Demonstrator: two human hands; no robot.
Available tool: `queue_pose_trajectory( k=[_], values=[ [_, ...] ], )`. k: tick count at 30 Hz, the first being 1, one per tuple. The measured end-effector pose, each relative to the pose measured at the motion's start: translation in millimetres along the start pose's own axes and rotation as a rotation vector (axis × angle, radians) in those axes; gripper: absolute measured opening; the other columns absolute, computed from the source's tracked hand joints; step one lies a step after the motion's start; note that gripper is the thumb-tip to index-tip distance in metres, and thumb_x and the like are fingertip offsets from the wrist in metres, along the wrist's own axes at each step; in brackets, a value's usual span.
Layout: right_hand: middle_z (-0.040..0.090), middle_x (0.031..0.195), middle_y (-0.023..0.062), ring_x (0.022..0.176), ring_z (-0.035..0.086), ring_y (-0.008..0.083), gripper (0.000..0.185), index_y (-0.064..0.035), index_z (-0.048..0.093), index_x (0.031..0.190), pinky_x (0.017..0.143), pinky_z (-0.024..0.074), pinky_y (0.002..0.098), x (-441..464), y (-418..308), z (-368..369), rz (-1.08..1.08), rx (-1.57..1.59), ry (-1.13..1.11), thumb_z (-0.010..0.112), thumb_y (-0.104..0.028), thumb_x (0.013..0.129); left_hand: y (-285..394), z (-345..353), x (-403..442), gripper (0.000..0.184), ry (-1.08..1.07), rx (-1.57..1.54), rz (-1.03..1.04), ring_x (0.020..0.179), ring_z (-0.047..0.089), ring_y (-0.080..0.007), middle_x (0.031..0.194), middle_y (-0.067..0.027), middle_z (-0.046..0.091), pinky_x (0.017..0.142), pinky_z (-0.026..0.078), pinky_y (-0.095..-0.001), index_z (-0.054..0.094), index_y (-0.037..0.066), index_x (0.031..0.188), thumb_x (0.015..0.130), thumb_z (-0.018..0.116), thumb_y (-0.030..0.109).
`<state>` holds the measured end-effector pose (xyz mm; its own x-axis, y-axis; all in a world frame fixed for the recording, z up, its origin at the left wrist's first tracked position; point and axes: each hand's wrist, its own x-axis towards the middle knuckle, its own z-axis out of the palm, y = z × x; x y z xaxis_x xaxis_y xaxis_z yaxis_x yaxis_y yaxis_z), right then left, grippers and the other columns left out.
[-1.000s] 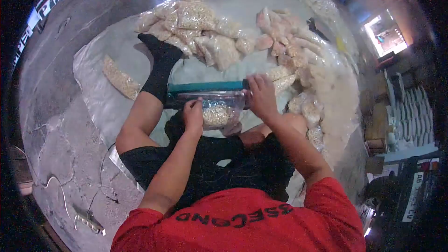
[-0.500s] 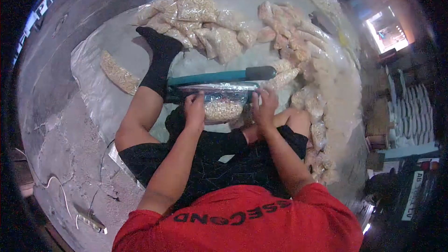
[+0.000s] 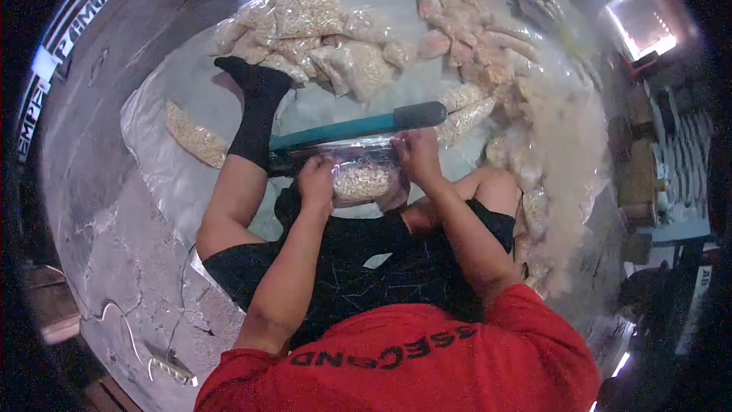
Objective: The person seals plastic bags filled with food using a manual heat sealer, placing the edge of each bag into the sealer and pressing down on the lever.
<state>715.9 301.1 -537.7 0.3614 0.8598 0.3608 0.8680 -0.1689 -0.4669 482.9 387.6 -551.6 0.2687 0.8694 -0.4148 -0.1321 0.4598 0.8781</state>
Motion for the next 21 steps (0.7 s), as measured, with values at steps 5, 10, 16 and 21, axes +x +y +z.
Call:
queue_pose_trajectory(
  k=[5, 10, 16, 21],
  values=[
    [0.064, 0.104, 0.0144, 0.1, 0.061, 0.0315, 0.033, -0.0013, 0.061, 0.118, 0.087, 0.048, 0.0418, -81, -59, -36, 0.453, 0.317, 0.147, 0.067, -0.023, 0.093, -4, 4, -18, 0.015, -0.038, 0.057, 0.096, 0.083, 0.064, -0.0145, 0.093, -0.0079, 0.071, 0.08, 0.05, -0.0293, 0.067, -0.001, 0.102, 0.099, 0.062, 0.013],
    [0.063, 0.114, 0.0111, 0.11, 0.062, 0.0267, 0.036, -0.0023, 0.054, 0.127, 0.102, 0.0485, 0.0426, -153, -87, -57, 1.376, 1.683, -0.45, 0.065, -0.015, 0.095, 27, 47, -88, 0.019, -0.155, 0.426, 0.387, 0.08, 0.065, -0.0127, 0.092, -0.0059, 0.071, 0.072, 0.052, -0.0282, 0.066, -0.001, 0.102, 0.099, 0.065, 0.018],
    [0.049, 0.147, 0.0137, 0.133, 0.051, 0.0302, 0.072, -0.002, 0.039, 0.145, 0.115, 0.0394, 0.0493, -147, -69, -129, 0.778, 2.129, -0.28, 0.077, -0.019, 0.086, 94, 87, -202, 0.026, -0.372, -0.053, 0.211, 0.089, 0.068, -0.0167, 0.1, -0.0084, 0.071, 0.08, 0.054, -0.0297, 0.063, 0.001, 0.112, 0.099, 0.064, 0.024],
    [0.058, 0.138, 0.0131, 0.129, 0.056, 0.028, 0.083, -0.0028, 0.044, 0.143, 0.11, 0.0454, 0.0442, -146, -54, -224, 0.62, 1.805, -0.35, 0.083, -0.041, 0.081, 60, 87, -173, 0.095, -1.053, -0.717, -0.232, 0.14, 0.041, -0.0288, 0.149, -0.019, 0.045, 0.118, 0.028, -0.048, 0.043, 0.001, 0.143, 0.086, 0.051, 0.076]
  ],
)
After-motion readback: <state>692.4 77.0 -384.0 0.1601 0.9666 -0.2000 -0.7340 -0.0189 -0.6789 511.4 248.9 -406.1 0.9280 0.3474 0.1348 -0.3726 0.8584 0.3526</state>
